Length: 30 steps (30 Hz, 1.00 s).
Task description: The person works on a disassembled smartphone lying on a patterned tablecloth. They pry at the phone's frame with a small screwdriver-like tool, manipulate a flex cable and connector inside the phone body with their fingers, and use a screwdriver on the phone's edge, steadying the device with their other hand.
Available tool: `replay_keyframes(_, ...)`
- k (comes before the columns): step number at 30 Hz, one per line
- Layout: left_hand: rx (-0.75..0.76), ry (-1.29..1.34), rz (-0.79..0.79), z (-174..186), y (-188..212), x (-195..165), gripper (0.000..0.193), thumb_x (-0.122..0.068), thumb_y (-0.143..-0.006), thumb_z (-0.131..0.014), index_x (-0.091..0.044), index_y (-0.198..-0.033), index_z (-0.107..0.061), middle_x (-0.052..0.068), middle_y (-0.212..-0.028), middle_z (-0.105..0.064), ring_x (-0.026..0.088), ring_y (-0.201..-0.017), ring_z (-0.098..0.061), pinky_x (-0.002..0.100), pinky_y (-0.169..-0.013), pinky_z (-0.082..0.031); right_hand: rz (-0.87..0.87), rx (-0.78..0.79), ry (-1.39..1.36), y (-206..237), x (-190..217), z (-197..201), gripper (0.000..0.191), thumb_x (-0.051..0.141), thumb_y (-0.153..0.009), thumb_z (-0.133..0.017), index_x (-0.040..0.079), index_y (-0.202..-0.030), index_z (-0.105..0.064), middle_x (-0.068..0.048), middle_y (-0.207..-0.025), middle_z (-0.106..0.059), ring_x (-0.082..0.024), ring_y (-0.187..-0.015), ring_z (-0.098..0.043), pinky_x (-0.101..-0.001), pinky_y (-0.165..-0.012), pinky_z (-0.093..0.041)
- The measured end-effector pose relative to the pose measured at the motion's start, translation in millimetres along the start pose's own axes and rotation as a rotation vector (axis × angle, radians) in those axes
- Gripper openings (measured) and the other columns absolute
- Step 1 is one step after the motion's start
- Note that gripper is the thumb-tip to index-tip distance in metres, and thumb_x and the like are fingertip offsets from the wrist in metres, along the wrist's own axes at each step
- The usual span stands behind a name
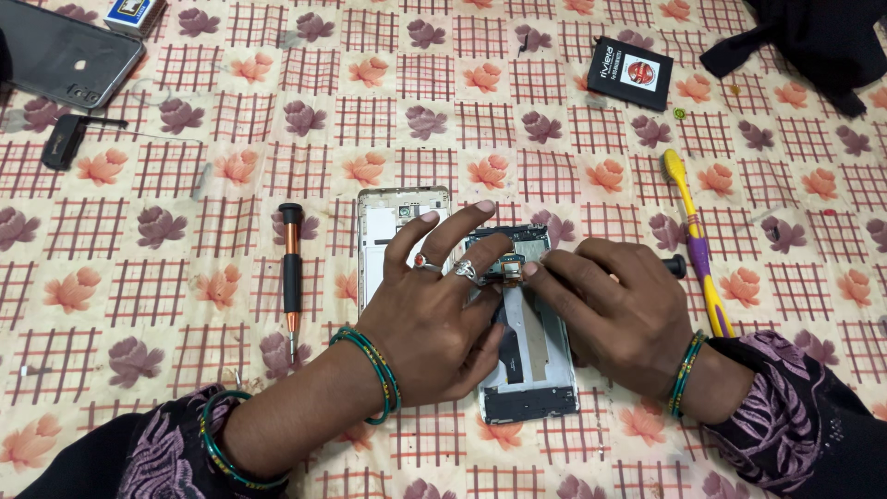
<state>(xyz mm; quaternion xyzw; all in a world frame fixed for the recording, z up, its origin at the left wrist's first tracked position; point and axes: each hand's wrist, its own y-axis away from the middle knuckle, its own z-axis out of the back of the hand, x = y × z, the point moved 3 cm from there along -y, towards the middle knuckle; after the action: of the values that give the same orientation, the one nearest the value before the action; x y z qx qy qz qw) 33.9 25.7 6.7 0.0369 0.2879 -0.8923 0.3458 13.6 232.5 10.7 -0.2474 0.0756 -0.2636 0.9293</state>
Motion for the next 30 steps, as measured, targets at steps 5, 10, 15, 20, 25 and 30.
replay_keyframes(5, -0.002, -0.006, -0.007, -0.6, -0.4, -1.4, 0.029, -0.023, -0.084, -0.074, -0.001, -0.102, -0.077, 0.018, -0.140, -0.057, 0.038, -0.148, -0.037, 0.059, -0.121, -0.017, 0.006, 0.001, -0.001, 0.2, -0.3, -1.3, 0.055, 0.011, -0.067, -0.074, 0.004, -0.122, -0.071, -0.011, -0.112, -0.068, -0.032, -0.100, -0.064, -0.0439, -0.077, -0.054)
replay_keyframes(10, 0.022, -0.011, 0.001, -0.7, -0.6, -0.9, 0.026, -0.023, -0.081, -0.075, 0.000, -0.094, -0.077, 0.019, -0.137, -0.058, 0.038, -0.147, -0.037, 0.059, -0.120, -0.017, 0.009, 0.000, -0.008, 0.1, 0.5, -1.1, 0.053, 0.009, -0.068, -0.074, 0.004, -0.121, -0.071, -0.010, -0.112, -0.068, -0.031, -0.100, -0.064, -0.0435, -0.077, -0.054)
replay_keyframes(15, 0.025, -0.002, 0.002, -1.0, -1.3, -0.9, 0.025, -0.023, -0.081, -0.075, 0.000, -0.092, -0.078, 0.019, -0.136, -0.058, 0.038, -0.147, -0.037, 0.059, -0.121, -0.017, 0.004, 0.007, -0.004, -0.5, 0.4, -0.4, 0.054, 0.008, -0.067, -0.075, 0.004, -0.120, -0.072, -0.010, -0.111, -0.068, -0.031, -0.098, -0.064, -0.0426, -0.075, -0.053)
replay_keyframes(20, 0.012, 0.005, 0.000, 0.2, -1.2, 0.0, 0.024, -0.022, -0.079, -0.077, -0.001, -0.089, -0.077, 0.019, -0.133, -0.061, 0.039, -0.145, -0.041, 0.060, -0.120, -0.020, 0.023, -0.007, -0.012, -1.2, 1.6, 0.2, 0.049, 0.006, -0.067, -0.075, 0.002, -0.116, -0.072, -0.011, -0.109, -0.068, -0.030, -0.097, -0.065, -0.0422, -0.075, -0.054)
replay_keyframes(25, -0.086, -0.028, 0.083, 1.8, -3.7, 6.1, 0.018, -0.016, -0.078, -0.078, -0.006, -0.093, -0.076, 0.016, -0.129, -0.062, 0.040, -0.141, -0.043, 0.063, -0.112, -0.026, 0.020, -0.007, -0.013, -1.2, 1.4, 1.8, 0.050, 0.006, -0.066, -0.075, 0.002, -0.116, -0.072, -0.010, -0.108, -0.069, -0.031, -0.097, -0.065, -0.0421, -0.075, -0.054)
replay_keyframes(30, -0.124, -0.053, 0.112, 0.9, -3.7, 7.6, 0.010, -0.015, -0.081, -0.078, -0.008, -0.087, -0.074, 0.014, -0.129, -0.062, 0.039, -0.141, -0.043, 0.063, -0.112, -0.026, 0.014, -0.006, -0.008, -0.8, 0.6, 2.6, 0.049, 0.007, -0.067, -0.077, 0.003, -0.116, -0.072, -0.011, -0.108, -0.069, -0.031, -0.097, -0.065, -0.0424, -0.075, -0.054)
